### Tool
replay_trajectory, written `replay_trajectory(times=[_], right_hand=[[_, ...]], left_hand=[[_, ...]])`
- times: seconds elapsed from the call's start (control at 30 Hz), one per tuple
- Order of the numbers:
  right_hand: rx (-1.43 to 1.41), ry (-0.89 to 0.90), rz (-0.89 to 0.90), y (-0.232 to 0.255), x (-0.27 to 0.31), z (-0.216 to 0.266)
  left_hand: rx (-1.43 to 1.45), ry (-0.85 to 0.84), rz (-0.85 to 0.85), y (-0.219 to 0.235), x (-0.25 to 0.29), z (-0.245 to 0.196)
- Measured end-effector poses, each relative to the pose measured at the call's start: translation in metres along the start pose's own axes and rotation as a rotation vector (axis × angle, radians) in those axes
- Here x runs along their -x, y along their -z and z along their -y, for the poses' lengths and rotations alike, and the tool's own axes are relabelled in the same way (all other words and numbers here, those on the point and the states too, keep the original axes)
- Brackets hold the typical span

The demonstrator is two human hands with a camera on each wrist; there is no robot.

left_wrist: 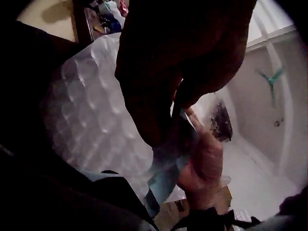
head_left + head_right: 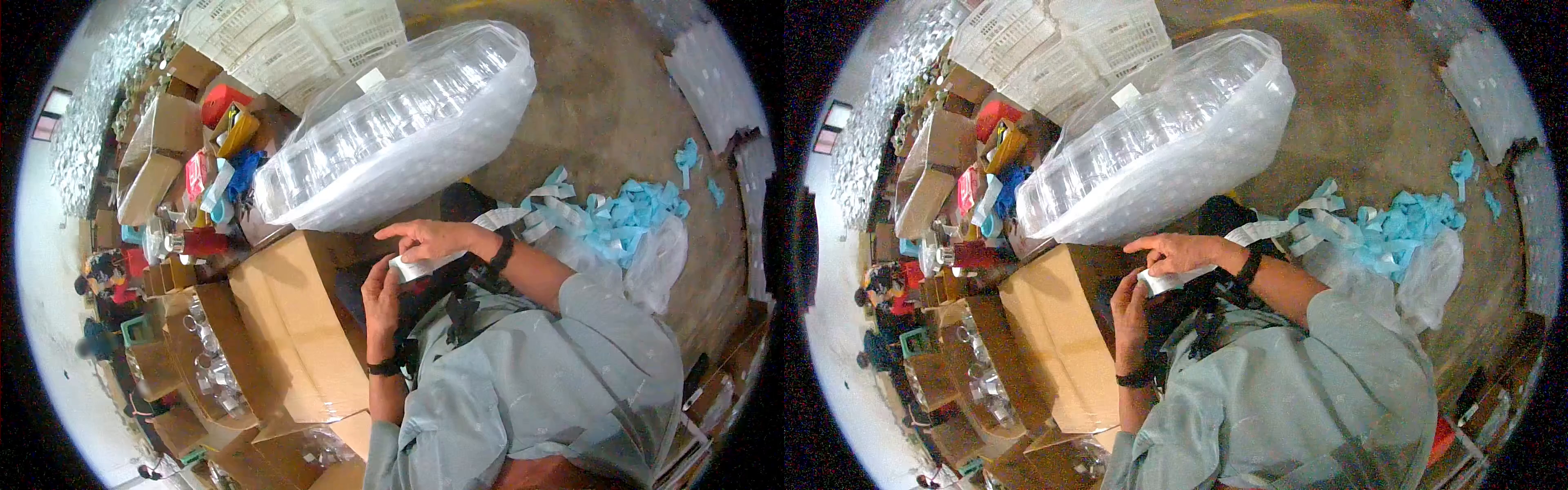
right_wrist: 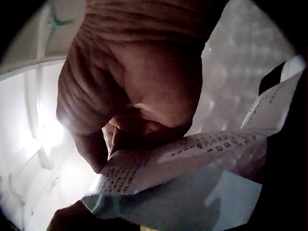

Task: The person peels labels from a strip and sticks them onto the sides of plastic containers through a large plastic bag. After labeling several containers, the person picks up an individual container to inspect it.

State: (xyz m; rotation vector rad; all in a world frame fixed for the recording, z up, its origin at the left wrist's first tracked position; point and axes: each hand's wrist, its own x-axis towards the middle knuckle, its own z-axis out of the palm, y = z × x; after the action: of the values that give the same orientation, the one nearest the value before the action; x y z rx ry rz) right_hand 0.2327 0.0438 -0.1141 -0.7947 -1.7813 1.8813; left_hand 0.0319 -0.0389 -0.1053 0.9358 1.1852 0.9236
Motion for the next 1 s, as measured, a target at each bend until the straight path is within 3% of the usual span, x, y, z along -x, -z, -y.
replay_trajectory(times=[0.07, 0.17, 0.27, 0.33, 0.4, 0.47, 0.67, 0.8, 0.87, 0.93, 1.0], right_hand=[[-0.038, 0.025, -0.026, 0.006, 0.003, -0.002], [-0.012, 0.079, -0.137, 0.025, 0.007, -0.010], [-0.105, 0.064, -0.246, 0.037, 0.017, -0.011], [-0.091, 0.086, -0.262, 0.041, 0.023, -0.009], [-0.144, 0.027, -0.260, 0.042, 0.026, -0.014], [-0.188, 0.003, -0.240, 0.039, 0.028, -0.015], [-0.176, -0.013, -0.266, 0.035, 0.033, -0.024], [-0.224, 0.005, -0.238, 0.038, 0.038, -0.030], [-0.267, -0.003, -0.224, 0.039, 0.038, -0.033], [-0.201, 0.018, -0.228, 0.040, 0.036, -0.038], [-0.212, 0.035, -0.229, 0.038, 0.034, -0.041]], left_hand=[[-0.027, 0.002, -0.022, 0.010, -0.005, -0.009], [-0.122, -0.152, -0.223, 0.031, -0.012, -0.034], [-0.189, -0.232, -0.277, 0.062, -0.031, -0.072], [-0.563, -0.363, -0.342, 0.084, -0.057, -0.101], [-0.706, -0.534, -0.384, 0.099, -0.090, -0.120], [-1.144, -0.802, -0.485, 0.117, -0.125, -0.137], [-1.473, -0.676, -0.508, 0.125, -0.189, -0.158], [-1.613, -0.821, -0.484, 0.128, -0.212, -0.151], [-1.586, -0.851, -0.467, 0.115, -0.212, -0.153], [-1.594, -0.632, -0.445, 0.100, -0.213, -0.152], [-1.505, -0.726, -0.416, 0.106, -0.227, -0.137]])
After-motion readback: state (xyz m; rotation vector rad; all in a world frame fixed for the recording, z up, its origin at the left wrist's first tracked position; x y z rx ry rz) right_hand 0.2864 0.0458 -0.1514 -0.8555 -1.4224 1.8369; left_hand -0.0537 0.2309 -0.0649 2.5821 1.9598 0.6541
